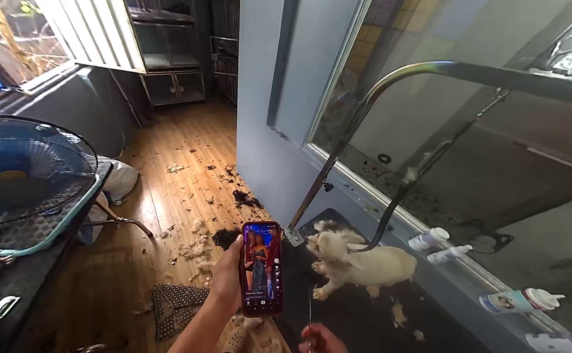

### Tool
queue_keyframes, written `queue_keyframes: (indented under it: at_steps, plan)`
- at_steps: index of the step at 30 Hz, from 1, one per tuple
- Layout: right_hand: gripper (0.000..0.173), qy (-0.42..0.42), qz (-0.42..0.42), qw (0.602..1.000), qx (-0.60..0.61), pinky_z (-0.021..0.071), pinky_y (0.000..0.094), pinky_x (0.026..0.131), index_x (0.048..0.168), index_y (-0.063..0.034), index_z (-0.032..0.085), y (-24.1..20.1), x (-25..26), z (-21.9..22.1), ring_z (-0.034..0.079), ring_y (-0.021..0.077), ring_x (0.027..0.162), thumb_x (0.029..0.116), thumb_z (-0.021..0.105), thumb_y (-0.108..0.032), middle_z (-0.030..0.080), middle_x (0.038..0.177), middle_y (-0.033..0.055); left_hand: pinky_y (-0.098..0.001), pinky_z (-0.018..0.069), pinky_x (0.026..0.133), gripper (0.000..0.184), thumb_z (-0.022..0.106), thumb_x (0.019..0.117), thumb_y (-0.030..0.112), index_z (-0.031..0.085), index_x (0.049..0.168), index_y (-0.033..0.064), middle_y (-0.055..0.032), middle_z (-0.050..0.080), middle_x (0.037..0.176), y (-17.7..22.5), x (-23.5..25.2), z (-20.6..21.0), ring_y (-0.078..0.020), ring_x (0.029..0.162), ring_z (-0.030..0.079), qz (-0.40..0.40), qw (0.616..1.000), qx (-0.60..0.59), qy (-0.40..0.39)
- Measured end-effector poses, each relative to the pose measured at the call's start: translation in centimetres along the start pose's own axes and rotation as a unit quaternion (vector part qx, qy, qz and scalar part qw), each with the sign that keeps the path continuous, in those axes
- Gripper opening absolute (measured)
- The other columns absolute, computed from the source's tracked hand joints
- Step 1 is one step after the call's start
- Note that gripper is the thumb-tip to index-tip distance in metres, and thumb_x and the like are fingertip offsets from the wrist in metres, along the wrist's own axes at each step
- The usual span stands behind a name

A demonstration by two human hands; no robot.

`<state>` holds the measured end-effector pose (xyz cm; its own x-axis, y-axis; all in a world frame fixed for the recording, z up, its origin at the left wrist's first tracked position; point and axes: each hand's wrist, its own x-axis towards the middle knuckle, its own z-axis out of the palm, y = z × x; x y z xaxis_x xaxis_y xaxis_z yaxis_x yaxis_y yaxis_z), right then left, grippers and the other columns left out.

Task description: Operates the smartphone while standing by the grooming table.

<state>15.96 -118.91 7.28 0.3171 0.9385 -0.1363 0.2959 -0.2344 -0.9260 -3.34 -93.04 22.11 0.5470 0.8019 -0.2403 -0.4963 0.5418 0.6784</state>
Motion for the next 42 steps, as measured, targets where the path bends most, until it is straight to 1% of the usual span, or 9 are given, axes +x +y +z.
queue_keyframes:
  at_steps: [2, 4, 7, 15, 19, 22, 25, 32, 42]
  plan:
    - [0.035, 0.017, -0.101, 0.99, 0.093, 0.0629, 0.0452, 0.089, 0.123, -0.0034, 0.065, -5.7, 1.2, -0.2, 0.072, 0.0244, 0.099, 0.0933, 0.077, -0.017, 0.068, 0.126, 0.0116, -0.0537, 0.0588, 0.093, 0.055, 0.025, 0.1126, 0.037, 0.058, 0.133, -0.0027, -0.0272, 0.068, 0.119, -0.5, -0.2, 0.1, -0.036, 0.107, 0.07, -0.012, 1.0, 0.016, 0.002]
    - [0.036, 0.026, -0.18, 0.979, 0.097, 0.0614, 0.0466, 0.093, 0.124, -0.006, 0.064, -10.2, 2.5, -0.7, 0.07, 0.0278, 0.109, 0.0939, 0.077, -0.021, 0.061, 0.14, 0.0143, -0.0525, 0.0591, 0.093, 0.054, 0.026, 0.1123, 0.035, 0.059, 0.131, -0.0037, -0.0266, 0.068, 0.117, -0.9, -0.6, 0.3, -0.0345, 0.107, 0.07, -0.017, 0.999, 0.029, -0.008]
    - [0.039, 0.045, -0.237, 0.966, 0.088, 0.0618, 0.0455, 0.092, 0.126, -0.011, 0.064, -13.4, 4.2, -0.9, 0.07, 0.0296, 0.109, 0.0937, 0.077, -0.03, 0.053, 0.15, 0.0164, -0.0506, 0.0603, 0.091, 0.053, 0.026, 0.1122, 0.033, 0.061, 0.126, -0.0051, -0.0264, 0.069, 0.112, -1.4, -1.2, 0.6, -0.033, 0.102, 0.071, -0.015, 0.998, 0.045, -0.03]
    - [0.033, 0.076, -0.281, 0.956, 0.043, 0.0626, 0.0416, 0.09, 0.12, -0.0122, 0.066, -14.1, 4.4, -0.7, 0.07, 0.0275, 0.106, 0.0936, 0.076, -0.029, 0.054, 0.147, 0.0176, -0.0502, 0.0593, 0.093, 0.051, 0.031, 0.1111, 0.035, 0.062, 0.127, -0.0036, -0.0259, 0.069, 0.114, -1.5, -2.6, 0.1, -0.0322, 0.105, 0.071, -0.029, 0.998, 0.051, -0.028]
    - [0.033, 0.135, -0.286, 0.948, 0.035, 0.0633, 0.0415, 0.09, 0.121, -0.0128, 0.067, -13.8, 4.3, -0.4, 0.071, 0.0263, 0.104, 0.0914, 0.079, -0.022, 0.066, 0.129, 0.0127, -0.0492, 0.0597, 0.092, 0.053, 0.031, 0.1113, 0.036, 0.064, 0.125, -0.0028, -0.026, 0.07, 0.112, -1.3, -3.0, -0.6, -0.0319, 0.103, 0.071, -0.017, 0.997, 0.063, -0.032]
    - [0.035, 0.16, -0.291, 0.943, 0.036, 0.064, 0.0403, 0.086, 0.121, -0.0116, 0.067, -14.0, 4.3, -0.6, 0.071, 0.0248, 0.099, 0.0901, 0.08, -0.019, 0.068, 0.117, 0.0104, -0.049, 0.0605, 0.09, 0.053, 0.034, 0.1104, 0.038, 0.066, 0.121, -0.0022, -0.0253, 0.07, 0.109, -1.1, -3.2, -0.5, -0.0312, 0.1, 0.072, -0.017, 0.997, 0.066, -0.021]
    - [0.034, 0.14, -0.299, 0.944, 0.007, 0.064, 0.0382, 0.086, 0.122, -0.0127, 0.066, -14.5, 4.2, -1.0, 0.071, 0.0232, 0.101, 0.0917, 0.079, -0.021, 0.068, 0.121, 0.0101, -0.0482, 0.06, 0.091, 0.053, 0.034, 0.1103, 0.039, 0.067, 0.12, -0.0014, -0.0243, 0.071, 0.109, -1.1, -3.3, -0.3, -0.0306, 0.1, 0.072, -0.017, 0.997, 0.075, -0.017]
    - [0.031, 0.109, -0.282, 0.953, 0.005, 0.0638, 0.0387, 0.088, 0.121, -0.0117, 0.067, -14.8, 4.1, -0.6, 0.072, 0.0243, 0.102, 0.0937, 0.076, -0.022, 0.059, 0.143, 0.0149, -0.0486, 0.0603, 0.091, 0.052, 0.032, 0.1117, 0.036, 0.066, 0.122, -0.0017, -0.0247, 0.071, 0.109, -1.1, -3.7, -0.1, -0.0309, 0.1, 0.072, -0.014, 0.997, 0.072, -0.019]
    - [0.028, 0.115, -0.305, 0.944, -0.051, 0.0642, 0.0372, 0.088, 0.119, -0.0136, 0.065, -15.6, 4.3, -0.3, 0.072, 0.0216, 0.104, 0.0944, 0.075, -0.024, 0.058, 0.145, 0.0129, -0.047, 0.0609, 0.089, 0.052, 0.034, 0.1112, 0.038, 0.068, 0.118, -0.0008, -0.0228, 0.072, 0.106, -0.9, -3.7, -0.3, -0.0288, 0.097, 0.073, -0.003, 0.995, 0.096, -0.038]
